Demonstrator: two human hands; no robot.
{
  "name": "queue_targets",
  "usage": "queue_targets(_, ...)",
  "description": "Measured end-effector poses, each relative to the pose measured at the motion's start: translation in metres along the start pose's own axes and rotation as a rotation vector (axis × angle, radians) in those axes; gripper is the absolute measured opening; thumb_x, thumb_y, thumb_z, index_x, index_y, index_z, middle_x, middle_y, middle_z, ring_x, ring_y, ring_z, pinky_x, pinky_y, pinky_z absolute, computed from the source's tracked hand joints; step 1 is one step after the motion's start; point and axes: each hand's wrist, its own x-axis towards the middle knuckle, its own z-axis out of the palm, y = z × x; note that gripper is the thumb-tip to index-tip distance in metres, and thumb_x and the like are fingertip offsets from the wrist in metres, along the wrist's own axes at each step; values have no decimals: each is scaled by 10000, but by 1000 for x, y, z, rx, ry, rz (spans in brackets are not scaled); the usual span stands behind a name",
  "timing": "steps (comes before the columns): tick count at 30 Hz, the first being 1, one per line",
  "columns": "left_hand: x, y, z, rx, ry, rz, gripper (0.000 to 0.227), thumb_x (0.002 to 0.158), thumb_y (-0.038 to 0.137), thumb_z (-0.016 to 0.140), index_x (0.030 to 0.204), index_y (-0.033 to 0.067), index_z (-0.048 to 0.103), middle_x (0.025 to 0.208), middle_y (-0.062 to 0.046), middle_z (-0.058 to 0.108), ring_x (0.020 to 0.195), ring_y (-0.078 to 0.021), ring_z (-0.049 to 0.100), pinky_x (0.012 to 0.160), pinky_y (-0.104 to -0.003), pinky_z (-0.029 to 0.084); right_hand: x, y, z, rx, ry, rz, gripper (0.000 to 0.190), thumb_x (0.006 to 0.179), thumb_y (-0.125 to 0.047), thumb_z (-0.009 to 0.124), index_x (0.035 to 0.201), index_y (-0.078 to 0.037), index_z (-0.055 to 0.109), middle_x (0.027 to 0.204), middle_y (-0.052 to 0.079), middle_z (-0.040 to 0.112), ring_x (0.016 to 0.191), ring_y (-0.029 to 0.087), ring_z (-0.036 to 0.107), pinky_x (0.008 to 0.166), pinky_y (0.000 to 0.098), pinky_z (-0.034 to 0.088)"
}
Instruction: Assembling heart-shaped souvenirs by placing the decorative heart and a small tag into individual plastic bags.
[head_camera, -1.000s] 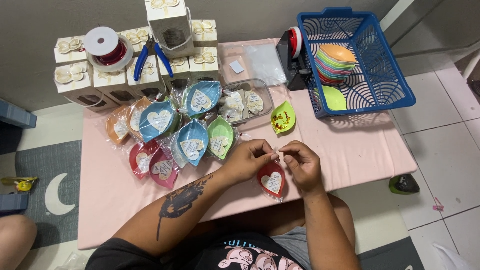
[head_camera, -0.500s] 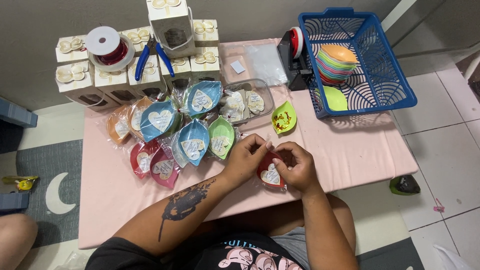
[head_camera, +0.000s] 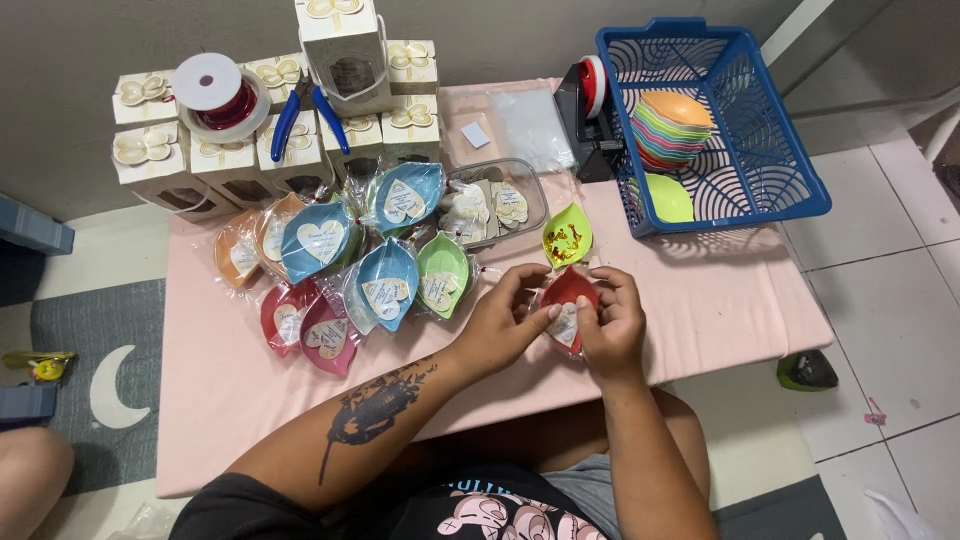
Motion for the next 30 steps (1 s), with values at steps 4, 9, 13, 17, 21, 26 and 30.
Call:
queue_targets(4, -1, -7, 1, 14, -35, -23, 462, 948, 164, 788, 1383, 160, 632, 1129, -160, 781, 973, -282, 757, 832, -398, 623, 0, 2, 2, 31, 60, 15, 383, 969, -67, 563, 1347, -54, 497, 809, 148, 665, 695, 168, 610, 620, 306, 523)
queue_targets(9, -1, -5, 3, 59, 87, 92, 220, 985, 174, 730, 1189, 132, 800, 973, -163, 797, 945, -338, 767, 795, -434, 619, 5, -20, 8, 29, 24, -55, 419, 1058, -264, 498, 1422, -61, 540, 881, 75, 637, 760, 84, 521, 684, 225, 455)
queue_targets(13, 5, -21, 0, 76, 89, 134, 178, 984, 175, 705, 1105, 152, 835, 911, -130, 792, 923, -302, 759, 836, -411, 604, 7, 6, -6, 92, 7, -27, 405, 1046, -219, 533, 1399, -26, 578, 919, 111, 664, 743, 93, 523, 654, 234, 436)
queue_targets(17, 5, -14, -3, 2, 66, 109, 192, 1017, 181, 657, 1105, 122, 817, 853, -157, 765, 868, -260, 740, 809, -416, 599, 5, 8, -8, 155, 58, 11, 207, 1011, -147, 642, 1105, 7, 743, 781, 107, 657, 567, 96, 551, 473, 230, 460)
queue_targets(21, -1, -9, -10, -118, 13, 39, 357, 1111, 279, 425, 1171, 76, 712, 628, -120, 634, 617, -220, 698, 605, -340, 596, 4, 13, -7, 268, 235, 10, 160, 1017, -134, 672, 1052, 11, 732, 799, 54, 611, 658, 72, 567, 543, 206, 489)
queue_targets(26, -3, -32, -6, -45, -101, 178, 391, 1088, 203, 468, 760, 99, 653, 490, -80, 584, 470, -222, 590, 513, -319, 509, 12, 5, -8, 492, 394, 126, 236, 1069, -196, 617, 1205, -5, 647, 794, 41, 642, 616, 112, 707, 532, 214, 629)
queue_targets(30, -20, 3, -5, 3, -680, 185, 370, 1035, 179, 567, 676, 176, 658, 592, 9, 696, 567, -150, 644, 601, -291, 533, 12, 9, -3, 487, 321, 163, 260, 1076, -169, 595, 1274, -3, 621, 891, 53, 679, 700, 157, 761, 614, 251, 688)
